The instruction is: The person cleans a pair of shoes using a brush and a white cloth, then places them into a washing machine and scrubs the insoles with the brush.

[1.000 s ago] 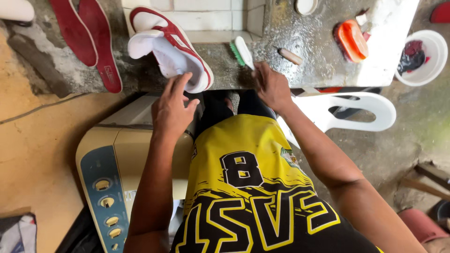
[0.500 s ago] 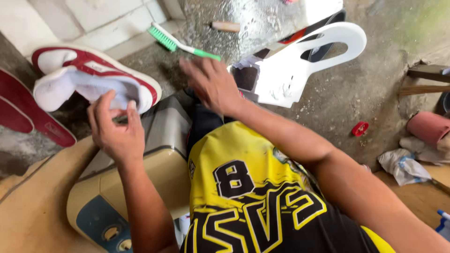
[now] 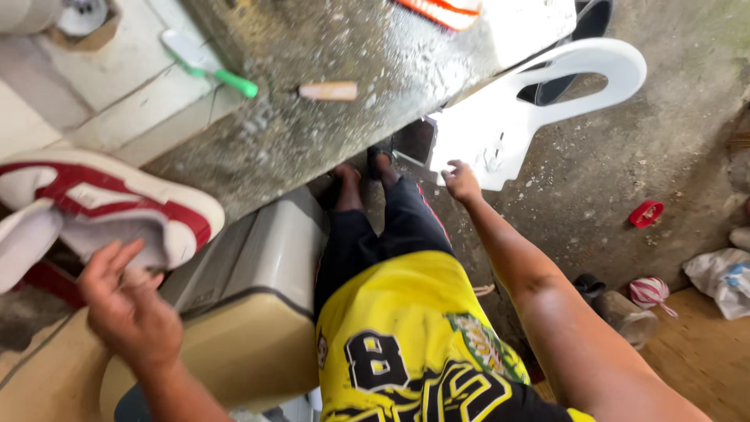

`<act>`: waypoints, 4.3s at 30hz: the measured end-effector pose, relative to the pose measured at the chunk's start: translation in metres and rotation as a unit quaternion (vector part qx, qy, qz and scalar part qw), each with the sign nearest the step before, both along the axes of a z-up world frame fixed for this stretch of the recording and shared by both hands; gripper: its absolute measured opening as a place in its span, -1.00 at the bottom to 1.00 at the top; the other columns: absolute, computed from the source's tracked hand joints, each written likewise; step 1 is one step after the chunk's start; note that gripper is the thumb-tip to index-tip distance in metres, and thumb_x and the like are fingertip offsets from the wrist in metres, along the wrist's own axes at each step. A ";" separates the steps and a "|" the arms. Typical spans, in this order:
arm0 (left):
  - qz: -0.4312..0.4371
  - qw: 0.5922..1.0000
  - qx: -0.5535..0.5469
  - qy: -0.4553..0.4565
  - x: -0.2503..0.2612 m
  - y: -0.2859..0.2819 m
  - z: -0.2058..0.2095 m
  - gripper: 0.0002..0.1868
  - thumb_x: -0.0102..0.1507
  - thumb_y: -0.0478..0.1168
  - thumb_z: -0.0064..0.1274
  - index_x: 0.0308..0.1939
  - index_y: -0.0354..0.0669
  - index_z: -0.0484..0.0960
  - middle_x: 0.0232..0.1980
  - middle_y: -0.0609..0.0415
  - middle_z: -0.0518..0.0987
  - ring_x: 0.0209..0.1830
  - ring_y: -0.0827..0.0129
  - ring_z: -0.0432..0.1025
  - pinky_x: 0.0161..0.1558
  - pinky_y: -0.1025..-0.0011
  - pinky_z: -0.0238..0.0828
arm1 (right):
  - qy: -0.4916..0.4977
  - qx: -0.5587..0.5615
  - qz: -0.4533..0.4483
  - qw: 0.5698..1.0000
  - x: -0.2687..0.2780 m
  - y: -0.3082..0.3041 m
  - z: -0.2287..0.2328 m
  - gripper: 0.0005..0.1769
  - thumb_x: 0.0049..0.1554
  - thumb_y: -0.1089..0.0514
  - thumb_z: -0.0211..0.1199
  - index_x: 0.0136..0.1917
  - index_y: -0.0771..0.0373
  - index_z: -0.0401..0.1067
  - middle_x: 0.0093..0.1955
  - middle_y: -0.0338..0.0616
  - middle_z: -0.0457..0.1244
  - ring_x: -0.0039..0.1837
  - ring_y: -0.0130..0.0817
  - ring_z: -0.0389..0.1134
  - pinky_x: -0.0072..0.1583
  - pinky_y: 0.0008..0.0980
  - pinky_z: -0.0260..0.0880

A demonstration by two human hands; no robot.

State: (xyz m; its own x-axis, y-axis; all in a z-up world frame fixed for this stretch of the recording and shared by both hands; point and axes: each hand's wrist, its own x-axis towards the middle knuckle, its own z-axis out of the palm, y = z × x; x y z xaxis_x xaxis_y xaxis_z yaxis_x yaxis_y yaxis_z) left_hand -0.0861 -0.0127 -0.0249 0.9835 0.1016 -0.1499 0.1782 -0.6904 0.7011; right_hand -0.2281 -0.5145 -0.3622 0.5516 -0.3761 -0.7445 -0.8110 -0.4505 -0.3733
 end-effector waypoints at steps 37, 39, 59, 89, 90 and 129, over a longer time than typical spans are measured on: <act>0.197 0.873 -0.389 0.217 0.045 -0.033 -0.044 -0.11 0.37 0.35 -0.53 0.53 -0.25 0.17 0.41 -0.22 0.47 0.36 0.07 0.44 -0.02 0.25 0.54 | -0.236 0.492 -0.010 0.838 0.072 0.040 0.312 -0.55 -0.14 0.29 0.24 0.07 0.33 0.56 0.05 -0.12 0.41 0.05 -0.39 0.41 0.13 -0.40 0.41; 0.222 0.855 -0.407 0.234 0.053 -0.035 -0.040 -0.12 0.38 0.36 -0.52 0.52 -0.23 0.18 0.42 -0.21 0.47 0.37 0.07 0.43 0.03 0.18 0.54 | -0.371 0.458 0.214 0.779 0.115 0.082 0.335 -0.59 -0.11 0.23 0.26 0.07 0.29 0.51 0.27 0.00 0.34 0.30 -0.20 0.40 0.36 -0.32 0.33; 0.199 0.678 -0.657 0.263 0.054 -0.001 -0.102 0.34 0.41 0.70 -0.53 0.52 -0.74 -0.02 0.50 -0.71 -0.13 0.53 -0.61 -0.22 0.34 -0.76 -0.15 | -0.558 0.035 0.361 0.746 0.233 0.325 0.275 -0.38 0.13 -0.07 0.29 0.31 0.32 0.27 0.07 0.24 0.30 0.06 0.10 0.33 0.10 -0.01 0.39; 0.292 0.937 -0.174 -0.086 -0.030 -0.023 -0.051 -0.50 0.37 -0.16 0.06 0.38 -0.08 0.34 -0.07 0.01 0.55 -0.15 0.31 0.54 -0.27 0.30 0.48 | -0.404 0.053 0.479 0.778 0.266 0.307 0.268 -0.69 0.24 0.15 0.16 0.21 0.29 0.30 0.01 0.19 0.34 -0.03 0.22 0.42 0.02 0.05 0.43; 0.299 0.932 -0.194 -0.065 -0.033 -0.024 -0.054 -0.50 0.39 -0.09 0.05 0.37 -0.08 0.32 -0.05 0.04 0.56 -0.12 0.31 0.55 -0.22 0.30 0.49 | -0.456 0.066 0.475 0.750 0.255 0.302 0.268 -0.65 0.19 0.20 0.17 0.24 0.28 0.31 0.06 0.15 0.34 -0.01 0.22 0.42 0.02 0.04 0.44; -0.095 0.966 0.182 0.159 0.211 0.080 -0.063 -0.75 0.34 0.03 0.17 -0.20 -0.04 0.69 -0.29 0.01 0.67 -0.32 0.20 0.55 -0.19 0.15 0.44 | -0.166 0.503 -0.113 0.840 0.151 0.180 0.343 -0.68 0.29 0.11 0.12 0.22 0.33 0.42 0.04 -0.18 0.40 0.02 -0.42 0.42 0.13 -0.41 0.45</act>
State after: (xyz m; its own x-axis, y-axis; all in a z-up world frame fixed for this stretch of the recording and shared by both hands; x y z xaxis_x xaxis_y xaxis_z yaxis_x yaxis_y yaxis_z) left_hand 0.1249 0.0668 -0.0882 0.8997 0.0258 -0.4358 0.1898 -0.9220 0.3373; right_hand -0.0771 -0.3345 -0.0192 0.7908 0.2296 -0.5674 -0.6095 0.3804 -0.6955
